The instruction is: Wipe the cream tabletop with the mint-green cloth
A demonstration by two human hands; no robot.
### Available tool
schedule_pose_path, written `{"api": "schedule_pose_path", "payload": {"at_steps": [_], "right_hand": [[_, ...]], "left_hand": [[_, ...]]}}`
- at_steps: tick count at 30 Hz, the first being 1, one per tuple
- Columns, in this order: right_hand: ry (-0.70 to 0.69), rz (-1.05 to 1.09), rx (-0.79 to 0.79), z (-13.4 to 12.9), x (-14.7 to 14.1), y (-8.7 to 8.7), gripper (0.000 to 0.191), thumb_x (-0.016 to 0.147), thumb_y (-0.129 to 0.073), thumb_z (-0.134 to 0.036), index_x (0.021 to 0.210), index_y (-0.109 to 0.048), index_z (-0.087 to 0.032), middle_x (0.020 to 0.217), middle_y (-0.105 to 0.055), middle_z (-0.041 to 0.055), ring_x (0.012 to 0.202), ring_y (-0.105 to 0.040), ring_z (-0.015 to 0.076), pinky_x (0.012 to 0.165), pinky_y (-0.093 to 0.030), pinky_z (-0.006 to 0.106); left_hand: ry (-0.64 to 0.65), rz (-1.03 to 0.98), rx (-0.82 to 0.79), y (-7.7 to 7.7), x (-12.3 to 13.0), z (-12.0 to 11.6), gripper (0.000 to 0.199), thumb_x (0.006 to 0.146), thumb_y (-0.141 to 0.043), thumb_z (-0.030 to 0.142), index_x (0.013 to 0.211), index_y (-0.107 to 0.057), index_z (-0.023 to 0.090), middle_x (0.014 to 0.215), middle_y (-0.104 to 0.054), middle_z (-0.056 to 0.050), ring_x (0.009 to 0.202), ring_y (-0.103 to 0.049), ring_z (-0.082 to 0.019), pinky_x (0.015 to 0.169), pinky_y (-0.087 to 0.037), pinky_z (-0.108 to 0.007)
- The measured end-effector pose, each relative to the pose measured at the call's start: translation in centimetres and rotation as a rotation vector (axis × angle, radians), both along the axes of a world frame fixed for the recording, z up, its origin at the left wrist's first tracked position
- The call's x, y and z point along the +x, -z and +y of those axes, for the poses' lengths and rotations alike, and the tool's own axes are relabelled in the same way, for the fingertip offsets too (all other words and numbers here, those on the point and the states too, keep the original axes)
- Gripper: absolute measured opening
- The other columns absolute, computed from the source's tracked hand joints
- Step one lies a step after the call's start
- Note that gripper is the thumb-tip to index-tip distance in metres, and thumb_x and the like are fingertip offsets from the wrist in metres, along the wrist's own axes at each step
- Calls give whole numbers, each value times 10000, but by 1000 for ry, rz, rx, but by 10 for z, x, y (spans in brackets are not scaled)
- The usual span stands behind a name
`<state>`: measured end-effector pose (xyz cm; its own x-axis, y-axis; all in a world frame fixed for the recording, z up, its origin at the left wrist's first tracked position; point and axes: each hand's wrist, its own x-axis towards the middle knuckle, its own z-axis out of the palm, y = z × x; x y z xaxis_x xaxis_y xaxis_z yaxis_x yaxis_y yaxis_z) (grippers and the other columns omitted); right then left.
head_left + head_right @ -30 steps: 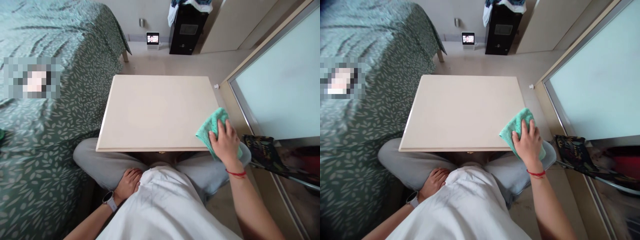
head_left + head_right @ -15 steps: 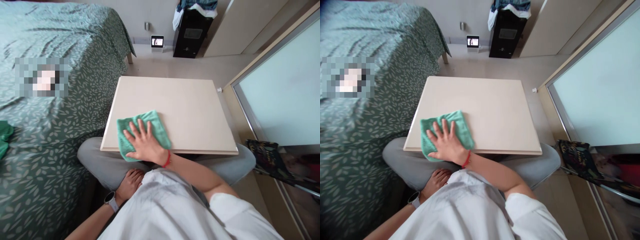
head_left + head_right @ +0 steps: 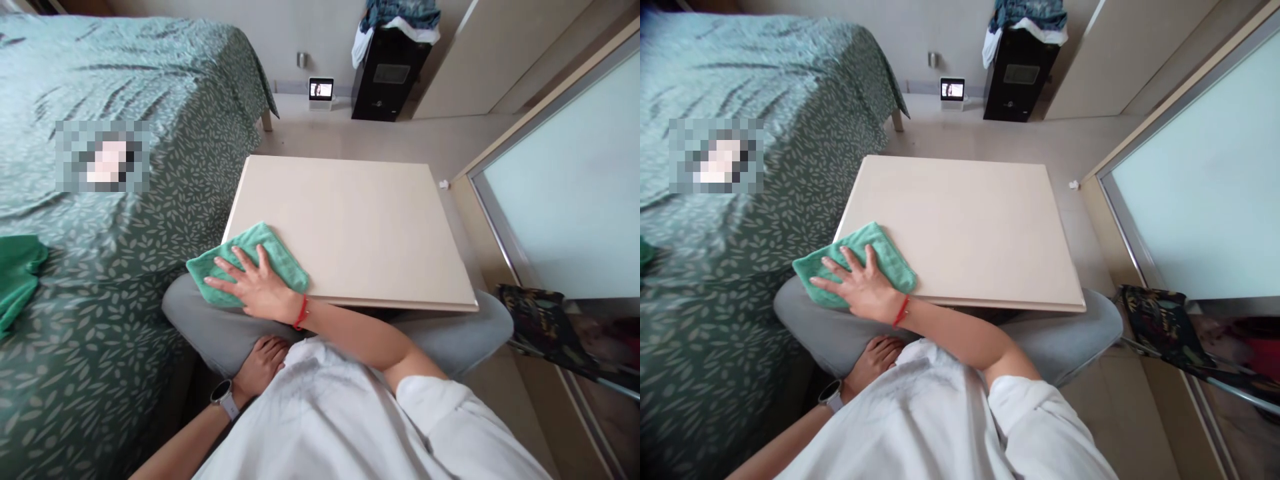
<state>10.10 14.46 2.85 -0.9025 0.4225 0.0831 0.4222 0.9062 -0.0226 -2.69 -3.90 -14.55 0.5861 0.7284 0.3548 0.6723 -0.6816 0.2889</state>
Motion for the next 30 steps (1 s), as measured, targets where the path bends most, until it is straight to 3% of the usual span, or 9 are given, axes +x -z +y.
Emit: {"api": "schedule_pose_path", "payload": {"at_steps": [4,8,14,18,21,24,27,30], "right_hand": [[107,7,-39,-8,72,8,940,994,-837,-409,1823,-402,-320,1914,-310,101,1749,-293,462,1352,-334,784],[299,0,-81,-24,158,16,970,915,-900,-330,1785,-473,-345,1890,-363,104,1748,-316,439,1359,-334,760],[606,-51,-7,-49,301,37,834,873,-762,-167,1675,-613,-340,1832,-481,92,1729,-366,422,1361,-311,755],[685,21,47,-57,376,51,811,892,-689,-232,1693,-584,-303,1804,-521,128,1711,-376,468,1314,-360,802],[648,80,16,-50,404,56,866,944,-664,-358,1783,-464,-284,1839,-455,147,1724,-324,502,1289,-402,814],[644,104,-31,-23,409,57,828,1002,-605,-466,1797,-452,-294,1853,-425,138,1726,-310,510,1287,-419,806],[732,123,-85,27,405,57,758,1055,-519,-537,1761,-516,-263,1851,-418,150,1733,-295,499,1314,-399,788],[856,173,-128,97,401,57,817,1052,-512,-611,1733,-544,-162,1841,-392,225,1722,-315,501,1359,-345,763]], "left_hand": [[6,-25,-38,-2,0,0,431,1230,-298,262,1212,-710,139,1207,-788,-64,1152,-689,-209,1161,-390,-412],[18,-19,-47,-6,1,2,388,1201,-323,240,1217,-696,136,1205,-781,-68,1158,-688,-210,1167,-383,-412],[16,9,-72,-15,2,4,335,1114,-409,179,1219,-724,137,1222,-784,-59,1182,-696,-204,1163,-402,-411],[-12,0,-76,-12,3,3,385,1151,-372,199,1192,-751,146,1214,-791,-46,1171,-699,-196,1157,-413,-407],[-41,-48,-85,-9,5,1,507,1221,-280,265,1165,-771,151,1189,-794,-45,1163,-695,-187,1178,-407,-403],[-50,-58,-73,-11,7,1,590,1252,-237,337,1155,-789,150,1187,-796,-42,1158,-685,-181,1170,-405,-388],[-64,-58,-69,-14,8,2,611,1257,-229,350,1145,-794,148,1186,-799,-39,1153,-685,-180,1160,-408,-381],[-62,-53,-78,-15,8,2,578,1256,-241,320,1149,-783,149,1183,-799,-31,1153,-692,-175,1159,-406,-379]]}}
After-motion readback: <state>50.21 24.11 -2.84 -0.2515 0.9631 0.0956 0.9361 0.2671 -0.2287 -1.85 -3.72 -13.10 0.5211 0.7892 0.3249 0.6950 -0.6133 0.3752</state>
